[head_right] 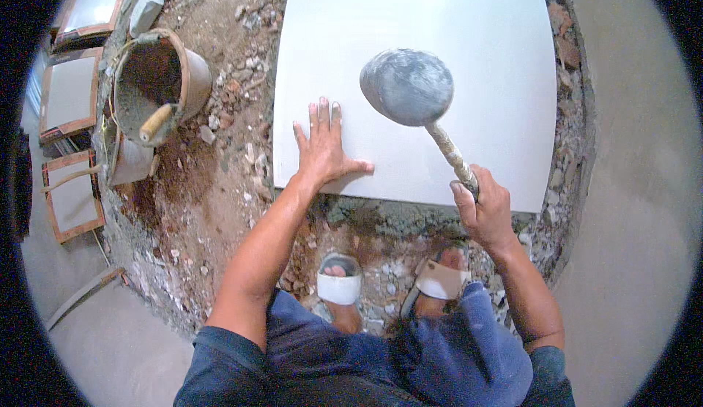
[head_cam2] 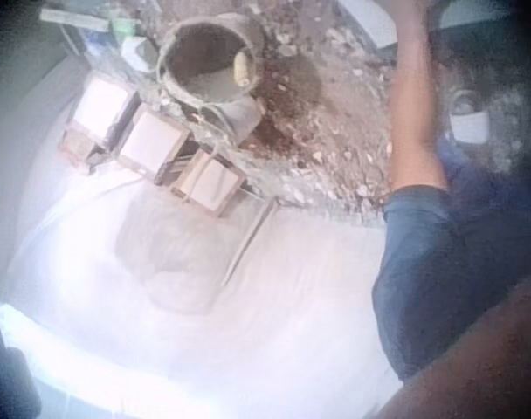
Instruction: The person spreads cement on the floor using a trowel, places a large white tile, and taps it with a rubber mallet to secure it. The person repeats this process for another tile.
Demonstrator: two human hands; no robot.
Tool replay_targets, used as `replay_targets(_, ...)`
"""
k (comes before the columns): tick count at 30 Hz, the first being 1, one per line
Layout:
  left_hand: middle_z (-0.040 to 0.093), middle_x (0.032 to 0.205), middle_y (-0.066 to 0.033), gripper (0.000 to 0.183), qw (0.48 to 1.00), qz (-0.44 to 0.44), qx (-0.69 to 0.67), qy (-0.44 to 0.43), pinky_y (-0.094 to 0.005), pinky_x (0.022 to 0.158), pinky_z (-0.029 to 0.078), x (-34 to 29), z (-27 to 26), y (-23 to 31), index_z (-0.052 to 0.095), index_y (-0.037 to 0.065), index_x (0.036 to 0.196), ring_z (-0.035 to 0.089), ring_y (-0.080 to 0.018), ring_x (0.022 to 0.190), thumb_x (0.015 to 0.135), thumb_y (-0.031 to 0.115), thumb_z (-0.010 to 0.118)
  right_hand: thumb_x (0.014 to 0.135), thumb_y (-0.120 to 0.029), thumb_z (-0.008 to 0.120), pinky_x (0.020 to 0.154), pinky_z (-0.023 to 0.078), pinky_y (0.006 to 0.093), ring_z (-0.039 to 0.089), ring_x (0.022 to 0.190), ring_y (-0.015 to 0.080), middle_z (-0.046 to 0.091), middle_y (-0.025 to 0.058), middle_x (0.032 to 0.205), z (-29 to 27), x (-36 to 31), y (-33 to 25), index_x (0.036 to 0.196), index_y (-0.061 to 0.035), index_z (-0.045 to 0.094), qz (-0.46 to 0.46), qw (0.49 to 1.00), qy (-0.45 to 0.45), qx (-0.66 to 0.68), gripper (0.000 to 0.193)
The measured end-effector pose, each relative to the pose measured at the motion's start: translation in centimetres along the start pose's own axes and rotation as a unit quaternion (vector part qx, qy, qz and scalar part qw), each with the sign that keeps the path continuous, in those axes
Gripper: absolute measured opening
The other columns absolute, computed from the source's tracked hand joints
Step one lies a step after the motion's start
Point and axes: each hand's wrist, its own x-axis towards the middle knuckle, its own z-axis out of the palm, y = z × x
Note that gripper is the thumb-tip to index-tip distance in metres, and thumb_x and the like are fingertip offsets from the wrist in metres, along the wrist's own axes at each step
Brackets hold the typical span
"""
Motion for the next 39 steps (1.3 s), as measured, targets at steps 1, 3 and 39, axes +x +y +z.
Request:
replay_targets(1,0.005,0.155,-0.0254,0.144,1.000,-0.003,-0.001,-0.014,-0.0693,0.107,0.006,0.2,-0.4,0.0,0.012,-0.003,0.148,-0.001,-0.0401,0.144,0.045,0.077,0.074,0.091,-0.023,0.059,0.058,0.049,0.0384,0.061,0.058,0.0314,0.058,0.0120,0.062,0.2,1.0,0.0,0.100,-0.0005,0.054,0.007,1.000,-0.001,0.022,0.025)
replay_targets(3,0.005,0.155,-0.0255,0.146,1.000,-0.001,-0.006,-0.010,-0.0691,0.107,0.005,0.4,-0.9,0.0,0.012,-0.003,0.148,-0.001,-0.0397,0.144,0.043,0.077,0.075,0.092,-0.025,0.058,0.055,0.049,0.0396,0.060,0.055,0.0326,0.057,0.0131,0.061,1.2,3.1,0.7,0.100,-0.0013,0.053,0.031,0.998,-0.013,0.049,0.026)
replay_targets(39,0.015,0.156,-0.0167,0.107,0.984,0.164,0.059,0.026,-0.0694,0.107,0.007,0.3,0.9,7.8,0.032,0.016,0.146,0.008,-0.0409,0.143,0.060,0.066,0.073,0.092,-0.033,0.056,0.060,0.047,0.0448,0.061,0.067,0.0400,0.060,0.0188,0.070,-1.7,-4.7,4.1,0.095,-0.0020,0.054,0.228,0.972,0.061,-0.016,0.031)
